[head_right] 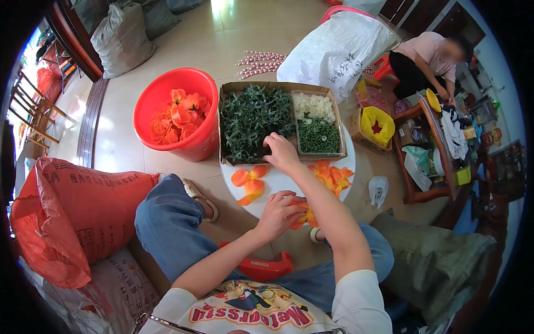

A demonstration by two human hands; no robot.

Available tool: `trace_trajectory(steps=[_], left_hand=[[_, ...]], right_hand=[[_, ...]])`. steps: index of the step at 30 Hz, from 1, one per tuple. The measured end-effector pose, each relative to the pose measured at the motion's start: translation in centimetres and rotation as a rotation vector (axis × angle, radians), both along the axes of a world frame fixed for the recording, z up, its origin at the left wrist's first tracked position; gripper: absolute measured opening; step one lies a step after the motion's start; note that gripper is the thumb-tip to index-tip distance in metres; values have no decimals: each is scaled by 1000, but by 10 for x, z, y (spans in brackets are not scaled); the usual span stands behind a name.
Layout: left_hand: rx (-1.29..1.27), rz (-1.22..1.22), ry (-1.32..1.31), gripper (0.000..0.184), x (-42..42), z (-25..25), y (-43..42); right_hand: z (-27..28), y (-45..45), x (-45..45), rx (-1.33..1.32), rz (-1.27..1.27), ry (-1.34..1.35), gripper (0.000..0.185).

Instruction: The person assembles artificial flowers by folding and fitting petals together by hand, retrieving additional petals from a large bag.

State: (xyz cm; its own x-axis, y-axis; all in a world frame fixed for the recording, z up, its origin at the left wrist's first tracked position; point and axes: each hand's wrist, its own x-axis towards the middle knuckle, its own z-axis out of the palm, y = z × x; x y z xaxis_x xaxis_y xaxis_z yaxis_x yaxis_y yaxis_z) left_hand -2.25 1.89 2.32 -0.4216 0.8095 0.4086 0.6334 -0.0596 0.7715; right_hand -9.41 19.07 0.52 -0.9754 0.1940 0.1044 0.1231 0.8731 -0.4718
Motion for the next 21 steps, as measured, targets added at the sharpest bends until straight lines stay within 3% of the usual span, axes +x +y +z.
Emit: trace_trajectory(steps=[5, 14, 17, 21], left_hand=[[8, 3, 11, 17, -1, 0, -1], [4, -1, -3, 16, 0, -1, 0], [1, -1, -6, 16, 0, -2, 0], [4, -8, -7, 16, -1, -2, 0]], right_hand=[[-4, -2, -7, 38, 43, 31, 20], [0, 13, 7, -389, -183, 67, 10], [-6, 11, 7, -414, -215, 156, 9], [0, 9, 10, -320, -193, 75, 16]])
